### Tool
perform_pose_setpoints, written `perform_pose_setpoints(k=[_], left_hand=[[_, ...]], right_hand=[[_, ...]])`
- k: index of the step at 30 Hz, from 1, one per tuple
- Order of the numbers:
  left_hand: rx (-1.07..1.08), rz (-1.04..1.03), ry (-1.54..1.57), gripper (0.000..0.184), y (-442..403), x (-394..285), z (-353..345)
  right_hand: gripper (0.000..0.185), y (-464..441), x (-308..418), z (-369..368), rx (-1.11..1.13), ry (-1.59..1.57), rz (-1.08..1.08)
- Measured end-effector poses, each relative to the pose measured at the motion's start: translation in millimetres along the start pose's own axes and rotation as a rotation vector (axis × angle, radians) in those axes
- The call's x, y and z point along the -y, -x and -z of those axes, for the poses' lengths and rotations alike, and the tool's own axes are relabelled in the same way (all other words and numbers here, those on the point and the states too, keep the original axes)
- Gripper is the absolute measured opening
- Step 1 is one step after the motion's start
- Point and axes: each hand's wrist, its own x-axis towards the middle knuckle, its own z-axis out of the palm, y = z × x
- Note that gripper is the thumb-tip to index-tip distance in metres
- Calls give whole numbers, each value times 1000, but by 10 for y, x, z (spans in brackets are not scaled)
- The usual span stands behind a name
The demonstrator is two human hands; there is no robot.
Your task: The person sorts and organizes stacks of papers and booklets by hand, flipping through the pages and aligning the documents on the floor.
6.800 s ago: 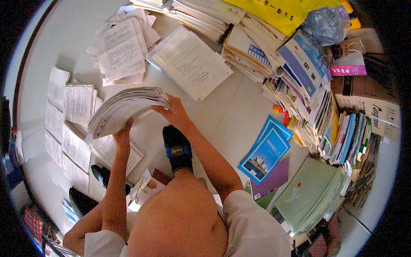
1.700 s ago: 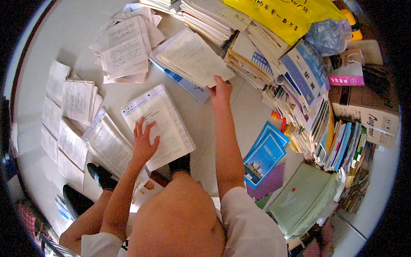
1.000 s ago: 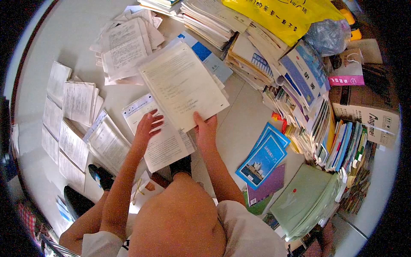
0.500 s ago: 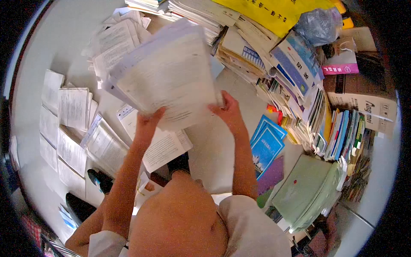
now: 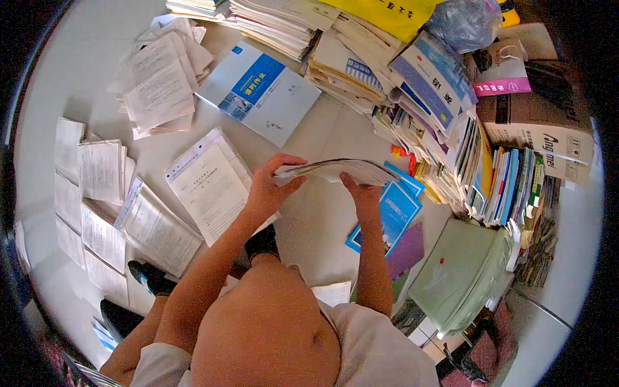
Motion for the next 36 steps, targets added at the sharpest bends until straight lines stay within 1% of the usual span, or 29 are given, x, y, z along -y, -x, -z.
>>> perform_pose_setpoints(k=[1,2,3,5,7,9,11,12,13,14,15,17,19,21,22,23,24,25,26,27,28,29,30,31,32,34,35,36], left_hand=[[0,0,-1,29,3,23,-17],[0,47,38,29,9,64,-33],[1,97,78,30,23,105,-41],[7,103,57,27,27,252,-55],[9,103,42,24,22,320,-62],[36,186,-49,24,19,330,-12],[15,157,-100,25,66,284,41],[-2,125,-146,26,89,261,60],[-10,127,-147,26,105,231,121],[-90,128,-87,27,139,206,241],[-173,128,-28,28,188,208,391],[-354,107,-201,32,340,311,852],[-590,159,-393,33,670,509,1283],[-768,263,-551,38,1016,636,1537],[-775,264,-553,38,1239,904,1665],[-742,523,-618,46,1493,1281,1781],[-700,783,-677,56,1636,1470,1847],[-707,785,-682,56,1616,1353,1814],[-626,936,-478,62,1547,1131,1727],[-536,1074,-268,70,1508,1006,1688],[-467,1112,-49,64,1494,958,1706],[-468,1112,-53,64,1497,906,1692],[-498,1136,74,60,1510,850,1654],[-526,1157,203,56,1506,795,1597],[-526,1156,200,56,1523,793,1530],[-652,1003,322,50,1585,838,1419],[-654,1002,321,50,1633,929,1409],[-682,925,474,49,1671,1035,1393]], right_hand=[[50,13,-31,-26,-4,-30,2],[55,19,-70,-63,-6,-62,3],[55,25,-108,-94,-5,-67,-1],[50,20,-178,-120,5,-64,-59],[49,-12,-290,-108,21,-19,-69],[47,-59,-401,-117,45,19,-79],[45,-60,-389,-161,2,78,3],[45,-58,-372,-155,8,78,2],[42,-46,-219,-185,4,156,35],[40,-36,-113,-211,3,233,70],[40,-32,-79,-218,15,232,71],[43,-62,-39,-174,-18,338,-38],[43,-128,-201,-48,2,332,-54],[44,-146,-238,-56,20,324,-72],[43,-148,-179,-87,-2,305,-43],[43,-137,-153,-115,-23,285,-19],[43,-134,-167,-145,-16,282,-22],[43,-150,-185,-185,-65,245,37],[44,-155,-209,-221,-117,208,95],[44,-174,-258,-217,-115,203,93],[44,-200,-276,-200,-97,163,97],[45,-212,-301,-187,-82,124,100],[45,-209,-325,-175,-85,119,101],[47,-185,-244,-192,-91,63,48],[49,-161,-202,-199,-95,8,-7],[50,-180,-383,-147,-110,-53,-5],[50,-192,-416,-139,-123,-113,-1],[50,-182,-443,-107,-122,-115,-1]])
